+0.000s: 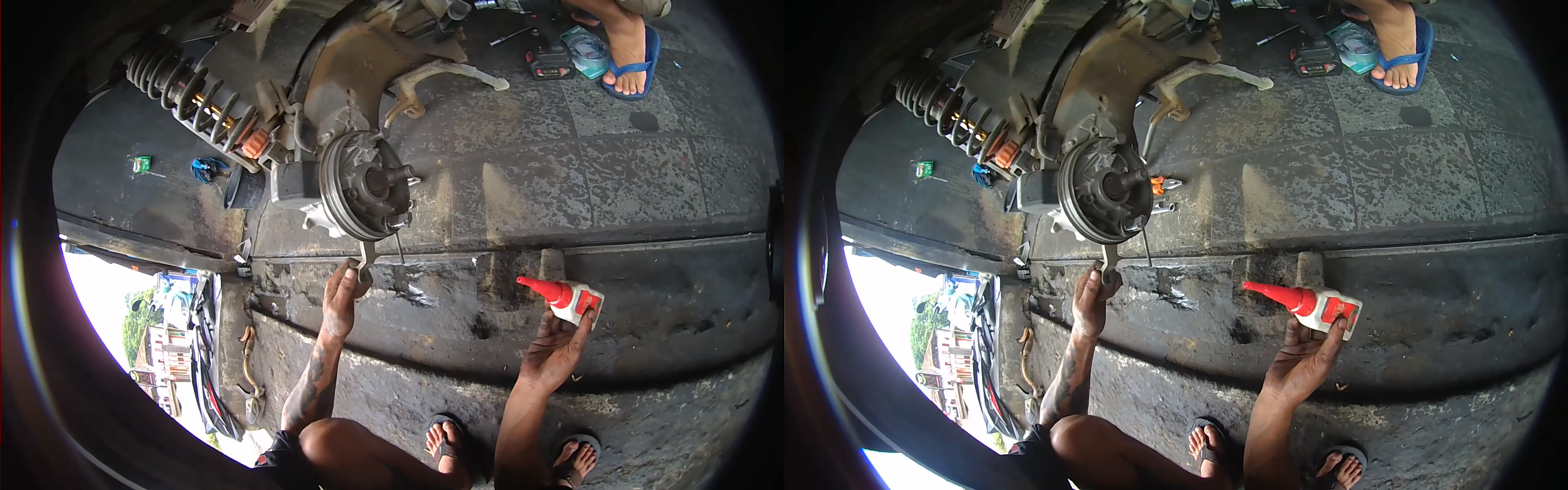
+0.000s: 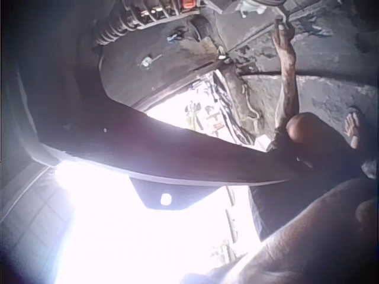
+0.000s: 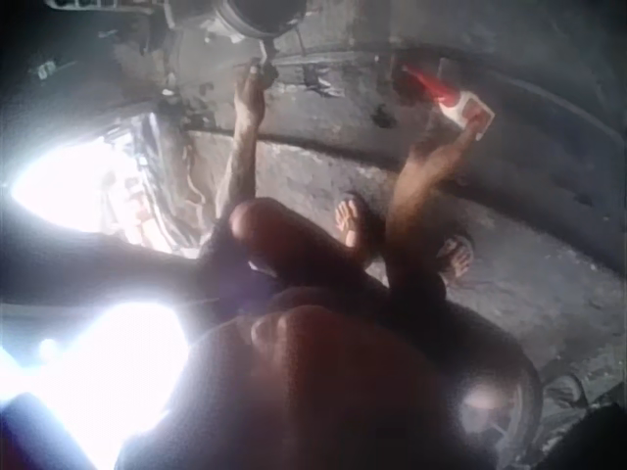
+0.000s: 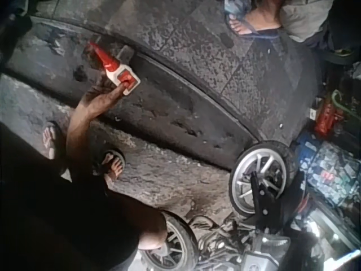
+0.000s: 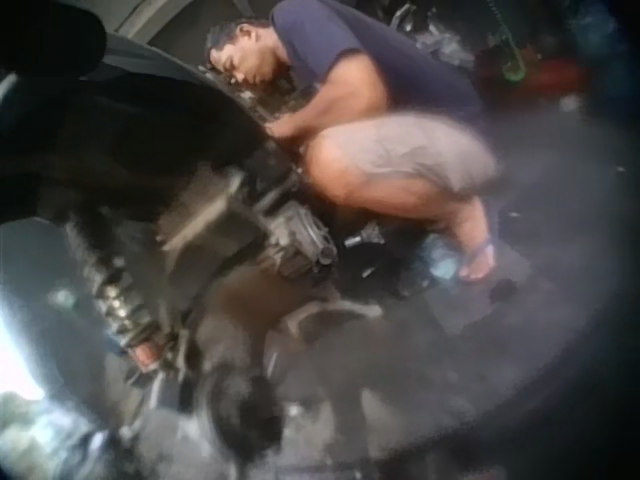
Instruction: The person applies lubricant to a motorcycle rear brake assembly, wipes their hands, unpacks new brake shoes, and installs the brake shoes onto the wheel hub using pliers and by hand.
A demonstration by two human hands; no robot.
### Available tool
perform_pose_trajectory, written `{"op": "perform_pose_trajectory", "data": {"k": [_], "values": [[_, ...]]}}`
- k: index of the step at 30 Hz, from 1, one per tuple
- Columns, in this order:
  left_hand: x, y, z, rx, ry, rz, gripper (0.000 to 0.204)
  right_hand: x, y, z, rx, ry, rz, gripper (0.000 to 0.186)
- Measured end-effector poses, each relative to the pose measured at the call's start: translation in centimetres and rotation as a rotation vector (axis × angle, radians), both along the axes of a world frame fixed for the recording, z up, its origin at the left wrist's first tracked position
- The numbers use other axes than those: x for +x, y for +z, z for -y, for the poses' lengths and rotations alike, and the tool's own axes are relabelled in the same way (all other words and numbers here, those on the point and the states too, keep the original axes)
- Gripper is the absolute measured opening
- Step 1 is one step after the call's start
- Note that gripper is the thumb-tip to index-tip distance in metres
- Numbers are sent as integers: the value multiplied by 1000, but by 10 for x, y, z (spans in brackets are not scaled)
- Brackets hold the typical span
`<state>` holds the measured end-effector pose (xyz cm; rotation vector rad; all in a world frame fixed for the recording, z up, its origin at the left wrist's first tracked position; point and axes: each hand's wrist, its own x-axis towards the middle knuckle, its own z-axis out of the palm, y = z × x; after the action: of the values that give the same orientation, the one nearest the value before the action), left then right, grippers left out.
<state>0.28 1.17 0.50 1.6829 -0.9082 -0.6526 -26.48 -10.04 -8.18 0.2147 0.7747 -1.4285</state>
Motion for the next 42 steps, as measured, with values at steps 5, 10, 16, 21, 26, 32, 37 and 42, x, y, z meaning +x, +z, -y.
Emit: {"op": "perform_pose_trajectory", "data": {"k": [5,10,16,21,26,32,37,42], "values": [[22,-52,15,117,-1,493,42,4,-4,4,-17,-12,-3,45],[-15,-24,32,155,-5,406,32,4,-10,-3,-50,31,4,47],[-5,5,6,-6,135,-55,29,0,4,-6,-91,31,-5,45],[-11,-34,23,-10,16,273,23,7,4,-9,-77,22,-9,44],[-2,-21,14,76,14,172,26,17,19,-23,-92,65,14,44],[2,14,4,195,-21,121,32,10,39,-37,-148,52,-29,43],[-22,-13,25,92,-39,319,29,8,53,-43,-174,-1,-2,40],[7,-37,22,-13,12,119,27,25,89,-69,-280,67,-47,42]]}}
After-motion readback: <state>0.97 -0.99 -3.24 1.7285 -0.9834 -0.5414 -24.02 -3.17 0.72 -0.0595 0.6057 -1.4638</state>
